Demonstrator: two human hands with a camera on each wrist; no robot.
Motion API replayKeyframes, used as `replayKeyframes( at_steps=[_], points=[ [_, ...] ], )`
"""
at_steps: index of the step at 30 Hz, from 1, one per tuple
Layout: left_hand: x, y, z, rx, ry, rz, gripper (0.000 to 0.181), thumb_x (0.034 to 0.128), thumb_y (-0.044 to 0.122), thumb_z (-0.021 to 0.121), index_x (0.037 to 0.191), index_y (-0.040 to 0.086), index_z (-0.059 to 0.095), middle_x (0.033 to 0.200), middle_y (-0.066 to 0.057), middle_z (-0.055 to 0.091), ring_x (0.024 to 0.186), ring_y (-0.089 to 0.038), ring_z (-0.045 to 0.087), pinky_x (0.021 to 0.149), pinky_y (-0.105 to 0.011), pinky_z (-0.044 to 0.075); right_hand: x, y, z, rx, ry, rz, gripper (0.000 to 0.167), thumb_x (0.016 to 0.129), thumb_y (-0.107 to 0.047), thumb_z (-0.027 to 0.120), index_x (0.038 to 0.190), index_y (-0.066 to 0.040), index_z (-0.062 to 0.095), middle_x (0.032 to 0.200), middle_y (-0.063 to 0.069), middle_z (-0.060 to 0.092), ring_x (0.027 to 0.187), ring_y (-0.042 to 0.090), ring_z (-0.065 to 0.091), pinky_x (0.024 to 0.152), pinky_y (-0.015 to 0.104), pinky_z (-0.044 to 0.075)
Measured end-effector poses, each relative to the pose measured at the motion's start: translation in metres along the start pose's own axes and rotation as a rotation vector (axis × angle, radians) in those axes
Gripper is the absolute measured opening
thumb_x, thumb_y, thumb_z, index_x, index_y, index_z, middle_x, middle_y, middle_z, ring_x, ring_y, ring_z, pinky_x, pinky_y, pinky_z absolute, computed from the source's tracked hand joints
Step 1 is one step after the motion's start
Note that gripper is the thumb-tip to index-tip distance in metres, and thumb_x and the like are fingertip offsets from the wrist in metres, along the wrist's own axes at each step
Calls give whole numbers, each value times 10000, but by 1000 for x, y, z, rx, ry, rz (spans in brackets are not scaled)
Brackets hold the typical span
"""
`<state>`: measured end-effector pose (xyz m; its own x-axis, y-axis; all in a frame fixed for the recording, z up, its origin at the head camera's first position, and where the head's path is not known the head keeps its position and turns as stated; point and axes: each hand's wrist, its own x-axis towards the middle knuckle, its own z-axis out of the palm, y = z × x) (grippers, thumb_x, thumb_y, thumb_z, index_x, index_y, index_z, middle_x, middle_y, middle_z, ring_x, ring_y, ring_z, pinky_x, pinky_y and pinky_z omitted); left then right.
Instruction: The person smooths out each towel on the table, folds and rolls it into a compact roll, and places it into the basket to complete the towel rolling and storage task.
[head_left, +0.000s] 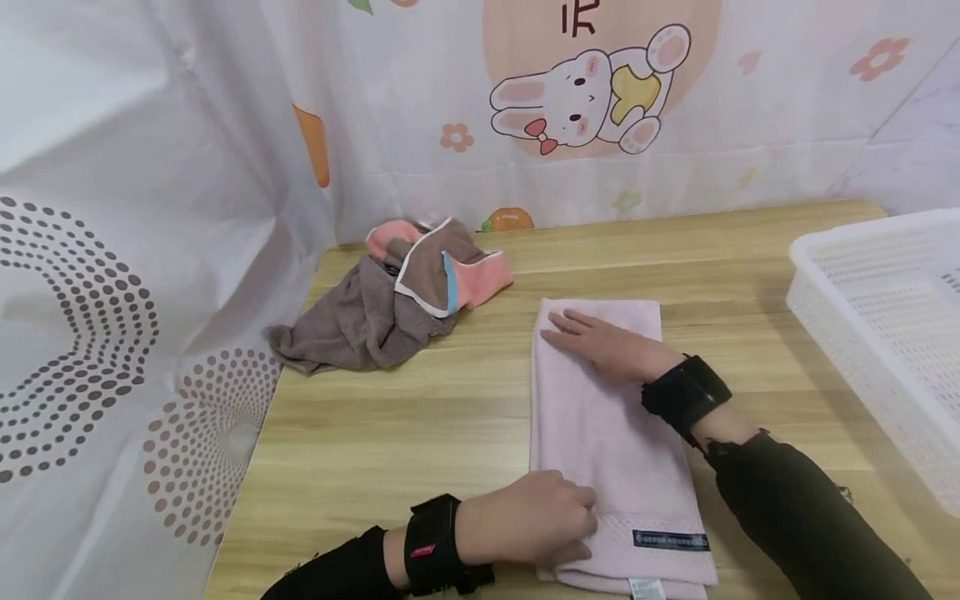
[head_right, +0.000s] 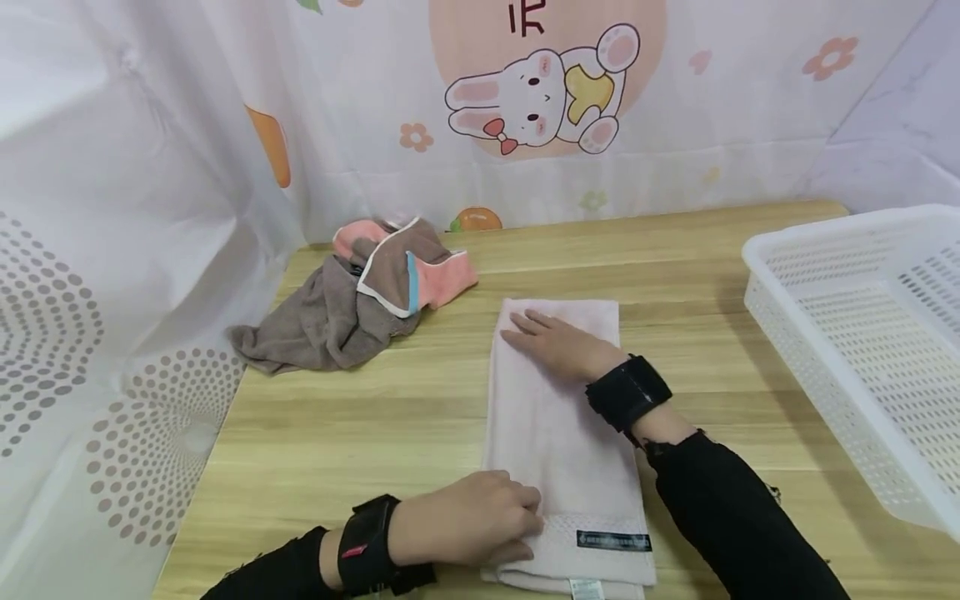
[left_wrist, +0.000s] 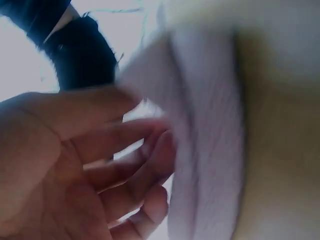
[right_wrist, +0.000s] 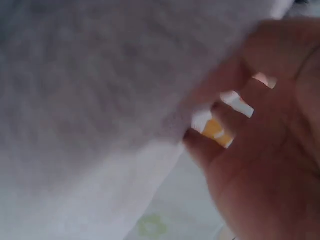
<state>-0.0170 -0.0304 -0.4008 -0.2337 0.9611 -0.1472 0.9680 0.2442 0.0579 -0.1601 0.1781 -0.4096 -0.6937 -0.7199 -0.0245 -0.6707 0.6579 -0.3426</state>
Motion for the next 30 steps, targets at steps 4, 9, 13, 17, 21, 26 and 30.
replayKeyframes(
  at_steps=[4,9,13,17,21,26,30],
  points=[
    [8,-30,-12,-81,99,-86,136,947,372,655,882,282,733,811,163,613,718,21,547,682,-142,423,-9,17,-14,185,186,40,572,908,86,574,1458,43,423,1485,305,398,1365,474,382,1096,611,329],
    [20,-91,-29,-248,348,-347,101,962,236,645,943,210,741,878,99,644,789,-17,587,692,-170,463,-32,43,-30,442,295,220,516,958,-64,634,1421,69,447,1387,296,500,1175,428,542,928,462,497],
    [30,-135,-31,-330,453,-596,132,984,233,623,1037,159,719,957,37,679,830,-74,631,679,-212,489,-49,57,-31,637,272,423,558,1005,-230,598,1481,-10,409,1441,234,480,1115,321,540,805,289,511],
    [43,-169,-23,-448,497,-736,261,989,259,622,1184,95,675,1101,-31,682,978,-142,640,801,-280,517,-57,70,-22,626,284,486,586,998,-271,612,1483,-7,414,1436,242,492,1008,273,554,704,268,499],
    [55,-189,-11,-565,466,-788,443,988,298,619,1343,35,584,1304,-110,604,1206,-217,557,1014,-343,458,-56,80,-14,598,234,496,595,990,-295,624,1485,-28,429,1328,245,548,870,243,545,656,277,462],
    [62,-199,5,-644,419,-797,503,991,304,614,1404,33,527,1341,-121,567,1257,-229,508,1078,-343,403,-54,84,-9,601,235,508,558,969,-309,654,1427,-30,501,1113,177,546,801,229,470,648,281,415],
    [63,-205,12,-715,459,-758,435,990,253,622,1359,28,570,1243,-125,596,1135,-224,549,1003,-350,449,-53,85,-7,590,262,522,515,959,-270,671,1370,5,526,981,144,487,804,223,430,641,273,373]
  ],
)
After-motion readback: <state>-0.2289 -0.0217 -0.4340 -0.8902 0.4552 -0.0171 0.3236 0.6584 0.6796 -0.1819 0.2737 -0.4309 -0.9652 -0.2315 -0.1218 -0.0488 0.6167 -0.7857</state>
